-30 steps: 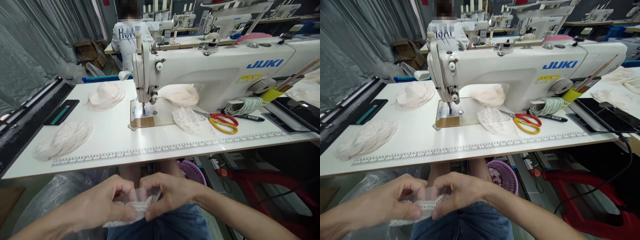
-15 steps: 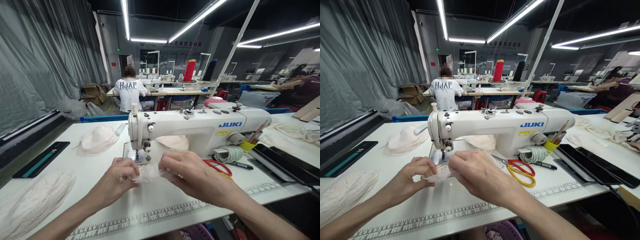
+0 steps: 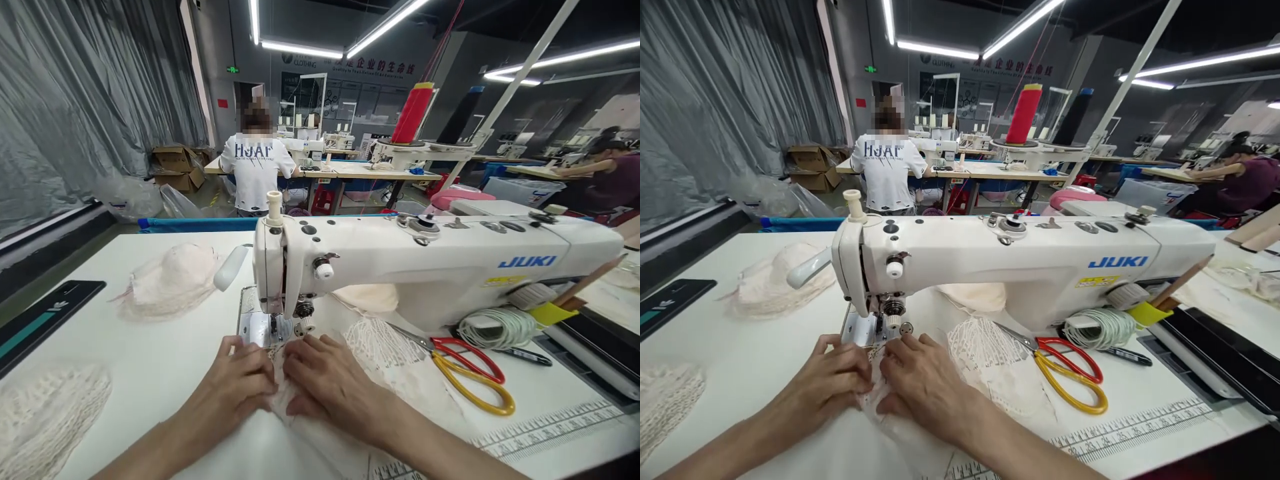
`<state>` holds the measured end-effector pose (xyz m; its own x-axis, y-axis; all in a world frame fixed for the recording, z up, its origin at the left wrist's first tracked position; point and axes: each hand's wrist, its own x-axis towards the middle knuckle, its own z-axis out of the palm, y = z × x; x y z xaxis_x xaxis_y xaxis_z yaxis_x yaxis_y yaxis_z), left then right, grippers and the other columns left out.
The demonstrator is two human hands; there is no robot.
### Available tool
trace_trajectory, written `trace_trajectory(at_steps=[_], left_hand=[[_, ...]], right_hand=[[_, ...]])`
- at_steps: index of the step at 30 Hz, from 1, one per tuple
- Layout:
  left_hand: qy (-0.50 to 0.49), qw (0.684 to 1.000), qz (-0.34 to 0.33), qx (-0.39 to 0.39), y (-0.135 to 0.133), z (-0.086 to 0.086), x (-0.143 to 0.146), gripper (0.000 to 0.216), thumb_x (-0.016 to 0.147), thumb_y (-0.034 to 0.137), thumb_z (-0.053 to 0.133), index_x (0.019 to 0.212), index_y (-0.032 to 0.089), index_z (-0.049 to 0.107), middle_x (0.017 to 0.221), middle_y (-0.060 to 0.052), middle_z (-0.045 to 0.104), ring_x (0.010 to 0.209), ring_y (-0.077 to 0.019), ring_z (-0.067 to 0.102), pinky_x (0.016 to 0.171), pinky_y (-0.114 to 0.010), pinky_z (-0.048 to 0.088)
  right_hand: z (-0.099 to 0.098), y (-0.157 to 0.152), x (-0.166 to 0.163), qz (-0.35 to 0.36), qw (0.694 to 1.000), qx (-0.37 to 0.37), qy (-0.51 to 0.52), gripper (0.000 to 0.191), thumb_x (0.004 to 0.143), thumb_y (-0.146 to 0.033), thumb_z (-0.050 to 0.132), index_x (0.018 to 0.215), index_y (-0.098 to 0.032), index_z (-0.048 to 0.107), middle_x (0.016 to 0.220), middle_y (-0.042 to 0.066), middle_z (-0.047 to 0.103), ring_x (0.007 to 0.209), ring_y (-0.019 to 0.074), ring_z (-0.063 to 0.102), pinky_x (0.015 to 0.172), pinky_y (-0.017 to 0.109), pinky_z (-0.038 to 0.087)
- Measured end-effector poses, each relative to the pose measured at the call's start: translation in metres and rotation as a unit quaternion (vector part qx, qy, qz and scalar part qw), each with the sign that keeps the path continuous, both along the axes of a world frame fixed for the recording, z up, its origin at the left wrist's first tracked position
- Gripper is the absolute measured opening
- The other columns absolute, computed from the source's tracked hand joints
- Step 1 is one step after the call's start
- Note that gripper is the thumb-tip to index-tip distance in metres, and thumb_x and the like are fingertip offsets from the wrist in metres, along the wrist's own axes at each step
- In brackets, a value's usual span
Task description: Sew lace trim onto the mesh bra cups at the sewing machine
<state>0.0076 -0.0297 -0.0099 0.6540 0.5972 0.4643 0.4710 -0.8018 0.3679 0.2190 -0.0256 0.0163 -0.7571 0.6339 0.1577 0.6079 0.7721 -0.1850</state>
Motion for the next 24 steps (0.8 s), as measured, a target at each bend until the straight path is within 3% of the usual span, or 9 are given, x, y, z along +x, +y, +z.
trace_trajectory(at_steps=[4, 7, 9, 13, 20, 24], left_hand=[[0.031, 0.997, -0.003, 0.07, -0.001, 0.005, -0.008, 0.014, 0.094, 0.022, 0.047, 0.095, 0.023, 0.061, 0.087, 0.004, 0.068, 0.085, -0.0125, 0.062, 0.085, -0.033, 0.027], [0.036, 0.993, 0.011, 0.109, 0.008, 0.004, -0.008, 0.015, 0.095, 0.027, 0.047, 0.097, 0.021, 0.06, 0.089, 0.002, 0.069, 0.081, -0.0113, 0.063, 0.087, -0.034, 0.026], [0.044, 0.991, 0.021, 0.128, 0.017, 0.002, -0.007, 0.016, 0.095, 0.029, 0.047, 0.097, 0.02, 0.059, 0.09, 0.001, 0.07, 0.078, -0.011, 0.063, 0.088, -0.035, 0.027], [0.053, 0.984, 0.027, 0.167, 0.031, -0.003, -0.006, 0.014, 0.095, 0.022, 0.046, 0.1, 0.016, 0.058, 0.094, -0.004, 0.069, 0.083, -0.0128, 0.063, 0.093, -0.037, 0.027], [0.013, 0.98, 0.037, 0.194, 0.037, -0.008, -0.005, 0.014, 0.093, 0.016, 0.047, 0.104, 0.014, 0.056, 0.093, -0.006, 0.067, 0.083, -0.0141, 0.063, 0.096, -0.041, 0.032], [0.041, 0.983, 0.046, 0.173, 0.038, -0.011, -0.005, 0.017, 0.093, 0.01, 0.044, 0.105, 0.013, 0.055, 0.096, -0.007, 0.066, 0.087, -0.0148, 0.062, 0.097, -0.042, 0.032]], right_hand=[[-0.005, 0.005, 0.0, 0.002, 0.999, 0.04, -0.005, 0.029, 0.089, -0.042, 0.052, 0.101, -0.017, 0.057, 0.118, 0.01, 0.055, 0.094, 0.0205, 0.054, 0.073, 0.033, 0.042], [-0.009, 0.019, -0.001, -0.012, 0.998, 0.057, -0.002, 0.029, 0.087, -0.038, 0.056, 0.104, -0.015, 0.057, 0.105, 0.01, 0.061, 0.089, 0.0213, 0.055, 0.072, 0.034, 0.043], [-0.012, 0.031, -0.001, -0.008, 0.997, 0.07, 0.01, 0.024, 0.087, -0.037, 0.057, 0.095, -0.015, 0.06, 0.095, 0.01, 0.063, 0.089, 0.0217, 0.055, 0.074, 0.034, 0.044], [-0.014, 0.053, 0.001, 0.008, 0.997, 0.073, 0.017, 0.023, 0.09, -0.031, 0.052, 0.074, -0.015, 0.06, 0.089, 0.008, 0.064, 0.084, 0.0195, 0.057, 0.074, 0.032, 0.046], [-0.005, 0.057, 0.005, -0.051, 0.999, 0.004, -0.008, 0.014, 0.087, -0.021, 0.055, 0.075, -0.017, 0.062, 0.084, 0.005, 0.065, 0.079, 0.0177, 0.059, 0.07, 0.028, 0.047], [-0.005, 0.061, 0.007, -0.044, 0.999, 0.002, 0.003, 0.012, 0.082, -0.012, 0.057, 0.075, -0.018, 0.065, 0.083, 0.004, 0.067, 0.077, 0.0185, 0.061, 0.069, 0.029, 0.047]])
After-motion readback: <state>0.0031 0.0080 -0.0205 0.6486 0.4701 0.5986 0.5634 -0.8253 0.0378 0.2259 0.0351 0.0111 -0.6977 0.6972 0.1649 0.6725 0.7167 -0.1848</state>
